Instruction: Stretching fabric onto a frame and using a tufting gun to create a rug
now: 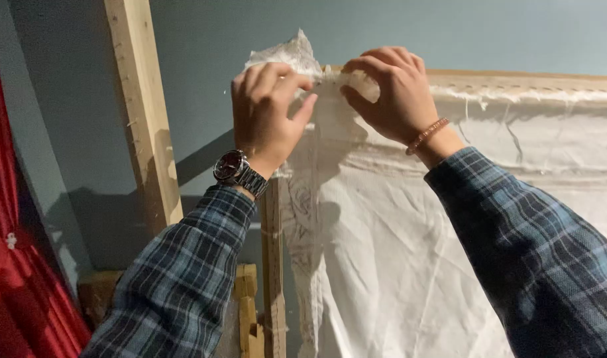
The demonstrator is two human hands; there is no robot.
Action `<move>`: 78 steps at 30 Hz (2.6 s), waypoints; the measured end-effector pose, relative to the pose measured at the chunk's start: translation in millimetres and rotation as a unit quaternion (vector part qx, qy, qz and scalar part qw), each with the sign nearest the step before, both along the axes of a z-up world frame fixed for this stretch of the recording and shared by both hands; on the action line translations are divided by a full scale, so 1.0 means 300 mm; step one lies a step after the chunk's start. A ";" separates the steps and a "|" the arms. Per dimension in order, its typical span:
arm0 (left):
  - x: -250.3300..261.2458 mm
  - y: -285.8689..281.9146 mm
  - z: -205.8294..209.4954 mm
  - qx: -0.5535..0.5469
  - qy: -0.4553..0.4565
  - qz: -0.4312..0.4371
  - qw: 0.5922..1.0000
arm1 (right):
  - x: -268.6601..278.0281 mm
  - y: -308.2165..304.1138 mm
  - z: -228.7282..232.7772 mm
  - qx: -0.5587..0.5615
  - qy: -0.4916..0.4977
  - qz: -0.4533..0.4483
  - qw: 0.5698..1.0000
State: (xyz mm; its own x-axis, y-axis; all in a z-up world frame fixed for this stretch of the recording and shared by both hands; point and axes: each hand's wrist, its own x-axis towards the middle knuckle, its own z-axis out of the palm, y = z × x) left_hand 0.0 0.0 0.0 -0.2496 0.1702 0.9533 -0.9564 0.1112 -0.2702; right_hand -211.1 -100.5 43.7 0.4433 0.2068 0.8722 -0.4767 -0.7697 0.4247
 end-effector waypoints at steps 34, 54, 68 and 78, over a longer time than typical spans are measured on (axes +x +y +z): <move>-0.031 0.002 0.275 0.383 -0.012 0.006 0.924 | -0.029 -0.033 0.123 0.135 0.099 0.085 0.982; 0.009 -0.008 0.304 0.401 -0.044 -0.015 0.915 | 0.012 -0.052 0.118 0.133 0.102 0.105 0.980; 0.029 -0.023 0.293 0.393 -0.048 0.026 0.918 | 0.005 -0.038 0.113 0.123 0.105 0.088 0.983; 0.043 -0.027 0.293 0.387 -0.050 0.024 0.920 | 0.009 -0.045 0.116 0.121 0.108 0.092 0.982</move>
